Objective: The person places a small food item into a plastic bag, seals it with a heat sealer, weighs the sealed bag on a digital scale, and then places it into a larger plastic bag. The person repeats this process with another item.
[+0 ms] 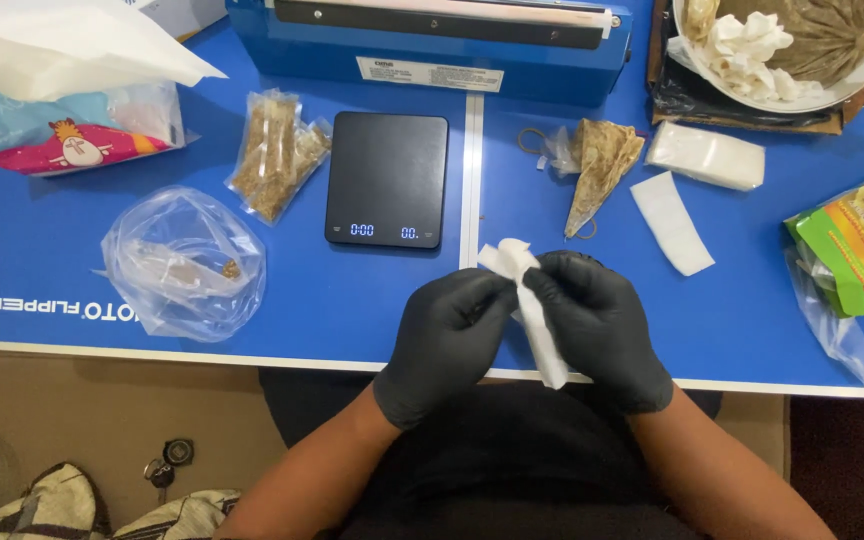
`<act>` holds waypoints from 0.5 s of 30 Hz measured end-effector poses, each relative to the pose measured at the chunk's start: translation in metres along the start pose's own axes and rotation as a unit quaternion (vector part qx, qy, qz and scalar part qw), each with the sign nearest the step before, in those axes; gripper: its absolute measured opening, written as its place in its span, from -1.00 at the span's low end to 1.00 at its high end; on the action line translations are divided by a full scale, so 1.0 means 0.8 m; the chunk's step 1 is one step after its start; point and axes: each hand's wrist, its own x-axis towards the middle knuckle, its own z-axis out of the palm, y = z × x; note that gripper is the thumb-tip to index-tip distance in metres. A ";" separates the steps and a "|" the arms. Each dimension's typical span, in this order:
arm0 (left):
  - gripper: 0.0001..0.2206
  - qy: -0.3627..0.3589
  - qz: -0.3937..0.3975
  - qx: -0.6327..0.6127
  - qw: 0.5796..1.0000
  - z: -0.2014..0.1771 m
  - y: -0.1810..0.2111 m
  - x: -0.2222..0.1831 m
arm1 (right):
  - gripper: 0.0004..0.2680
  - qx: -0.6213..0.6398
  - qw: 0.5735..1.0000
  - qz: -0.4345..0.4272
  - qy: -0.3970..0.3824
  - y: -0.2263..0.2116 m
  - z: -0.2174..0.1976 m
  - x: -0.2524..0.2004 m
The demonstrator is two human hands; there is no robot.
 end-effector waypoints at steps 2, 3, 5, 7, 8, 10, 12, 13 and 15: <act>-0.84 0.012 -0.001 -0.015 1.000 -0.005 0.010 0.002 | -0.92 0.032 0.999 0.015 0.024 0.010 -0.002 0.009; -0.84 0.024 -0.001 -0.029 0.999 -0.008 0.015 0.003 | -0.88 0.064 0.996 0.031 0.049 0.015 -0.002 0.014; -0.84 0.028 -0.010 -0.036 0.999 -0.010 0.011 0.004 | -0.87 0.057 0.996 0.047 0.057 0.010 -0.005 0.012; -0.84 0.031 -0.020 -0.043 0.998 -0.012 0.011 0.004 | -0.86 0.050 0.994 0.065 0.066 0.000 -0.007 0.010; -0.85 0.030 -0.029 -0.056 0.998 -0.011 0.012 0.004 | -0.87 0.044 0.998 0.034 0.023 -0.007 -0.008 0.008; -0.85 0.026 -0.038 -0.070 0.996 -0.008 0.012 0.003 | -0.86 0.038 0.999 0.005 -0.017 -0.018 -0.009 0.000; -0.84 0.017 -0.030 -0.047 0.998 -0.006 0.009 0.003 | -0.90 -0.036 0.999 0.008 -0.015 -0.028 -0.003 -0.009; -0.84 0.016 -0.030 -0.047 0.998 -0.005 0.010 0.002 | -0.90 -0.036 0.999 0.009 -0.014 -0.016 -0.003 -0.005; -0.87 0.028 -0.019 -0.051 0.998 -0.002 0.012 0.000 | -0.95 -0.060 0.998 -0.022 0.010 0.008 -0.003 0.003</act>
